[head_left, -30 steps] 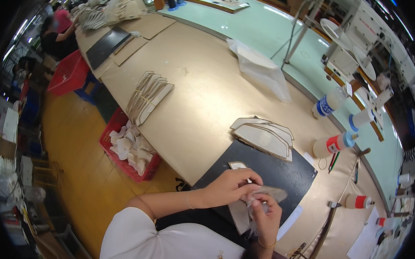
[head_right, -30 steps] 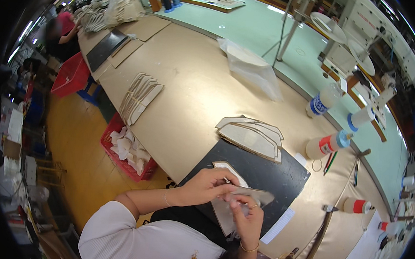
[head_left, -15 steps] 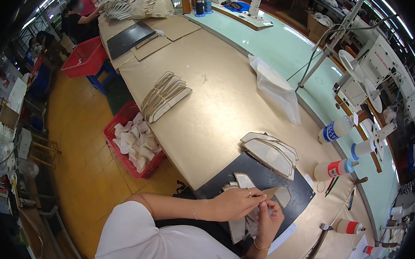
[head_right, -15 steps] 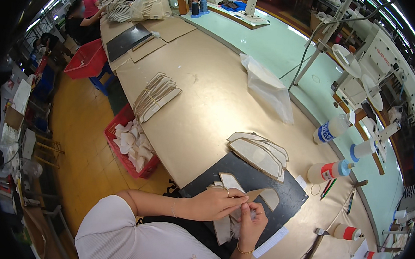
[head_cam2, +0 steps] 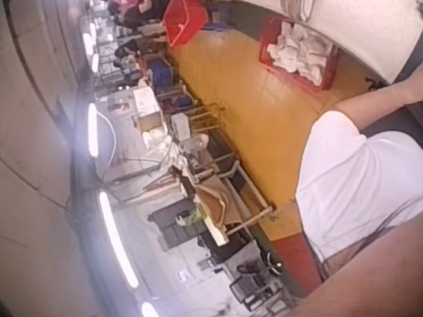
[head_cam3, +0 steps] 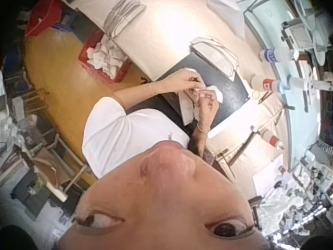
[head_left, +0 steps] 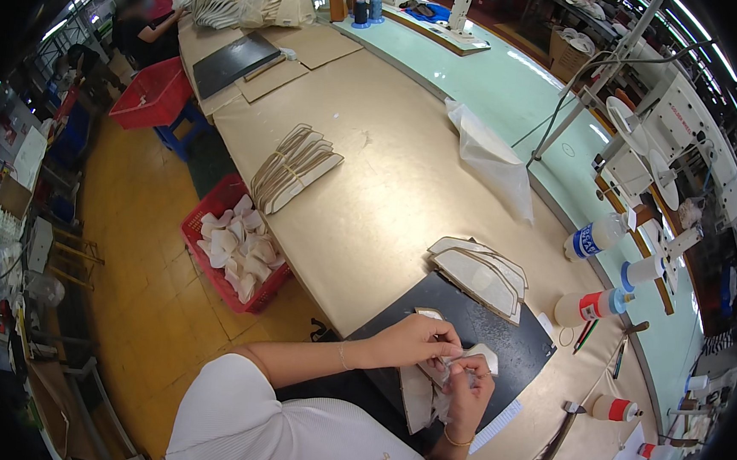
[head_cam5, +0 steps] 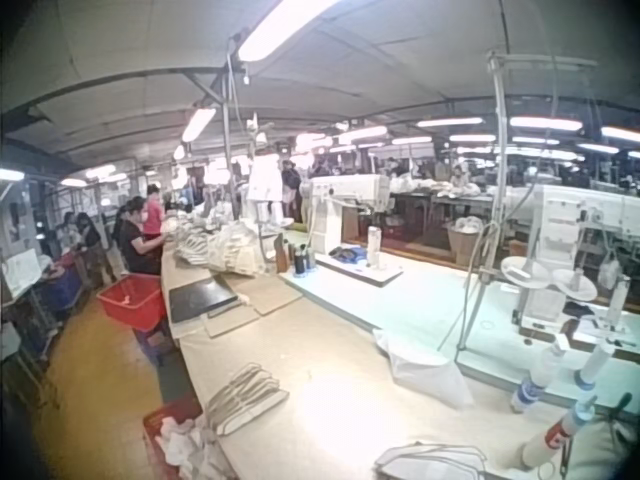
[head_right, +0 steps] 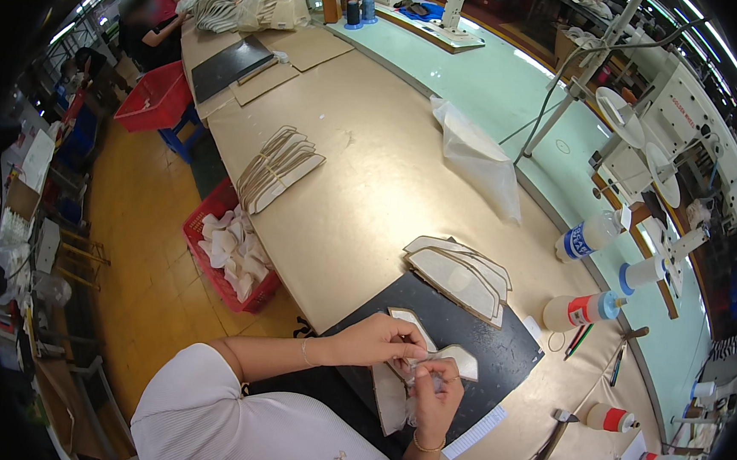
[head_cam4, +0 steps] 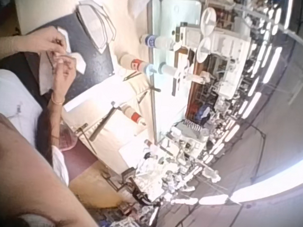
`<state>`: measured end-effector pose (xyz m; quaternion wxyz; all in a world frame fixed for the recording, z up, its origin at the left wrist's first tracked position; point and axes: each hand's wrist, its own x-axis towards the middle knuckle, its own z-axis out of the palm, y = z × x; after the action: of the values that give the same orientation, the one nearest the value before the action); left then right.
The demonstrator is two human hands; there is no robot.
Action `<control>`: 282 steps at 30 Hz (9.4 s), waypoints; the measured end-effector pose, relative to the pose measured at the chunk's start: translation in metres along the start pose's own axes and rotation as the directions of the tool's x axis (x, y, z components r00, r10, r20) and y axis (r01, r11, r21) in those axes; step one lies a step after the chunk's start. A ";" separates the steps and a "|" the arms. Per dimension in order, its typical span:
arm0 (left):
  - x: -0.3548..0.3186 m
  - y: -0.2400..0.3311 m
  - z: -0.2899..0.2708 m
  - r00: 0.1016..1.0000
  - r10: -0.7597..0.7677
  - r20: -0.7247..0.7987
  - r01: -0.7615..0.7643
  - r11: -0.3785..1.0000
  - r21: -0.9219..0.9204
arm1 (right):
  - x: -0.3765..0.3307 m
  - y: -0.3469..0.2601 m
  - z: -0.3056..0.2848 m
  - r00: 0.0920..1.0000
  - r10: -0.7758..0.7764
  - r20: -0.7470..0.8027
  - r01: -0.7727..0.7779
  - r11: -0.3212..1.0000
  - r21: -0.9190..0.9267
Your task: The person repeatedly picks up white fabric pieces and inserts a thin strip into the edge of each piece, then places the finished pieces into a stack. The person handles the pieces one at a time and accumulates a growing stack on the table.
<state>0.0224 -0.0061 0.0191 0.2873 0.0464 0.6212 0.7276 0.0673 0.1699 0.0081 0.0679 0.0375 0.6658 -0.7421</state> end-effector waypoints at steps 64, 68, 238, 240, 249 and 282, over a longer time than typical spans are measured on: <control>0.118 -0.003 -0.014 0.652 0.677 0.342 -0.476 0.015 0.879 | 0.097 -0.009 -0.075 0.810 -0.587 -0.001 0.356 0.492 -0.794; 0.116 -0.012 -0.017 0.687 0.637 0.350 -0.448 -0.008 0.894 | 0.121 0.005 -0.054 0.829 -0.557 0.051 0.286 0.344 -0.895; -0.031 -0.010 -0.019 0.994 -0.077 -0.075 0.077 0.997 0.000 | 0.002 0.012 0.032 0.978 -0.174 0.118 0.200 0.946 -0.256; -0.030 -0.015 -0.025 0.993 -0.118 -0.020 0.116 0.990 -0.080 | 0.002 0.015 0.028 0.974 -0.196 0.113 0.215 0.956 -0.200; -0.032 -0.011 -0.021 0.994 -0.107 -0.027 0.104 0.992 -0.072 | -0.004 0.020 0.030 0.994 0.096 0.046 -0.097 0.995 0.026; -0.024 0.005 -0.033 0.988 0.041 -0.146 -0.035 0.998 0.044 | -0.006 -0.003 -0.039 0.994 0.081 -0.078 -0.084 0.996 -0.042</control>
<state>0.0268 -0.0463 0.0230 0.2258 0.0103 0.6546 0.7214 0.0710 0.2093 0.0071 0.0739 0.0915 0.6823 -0.7215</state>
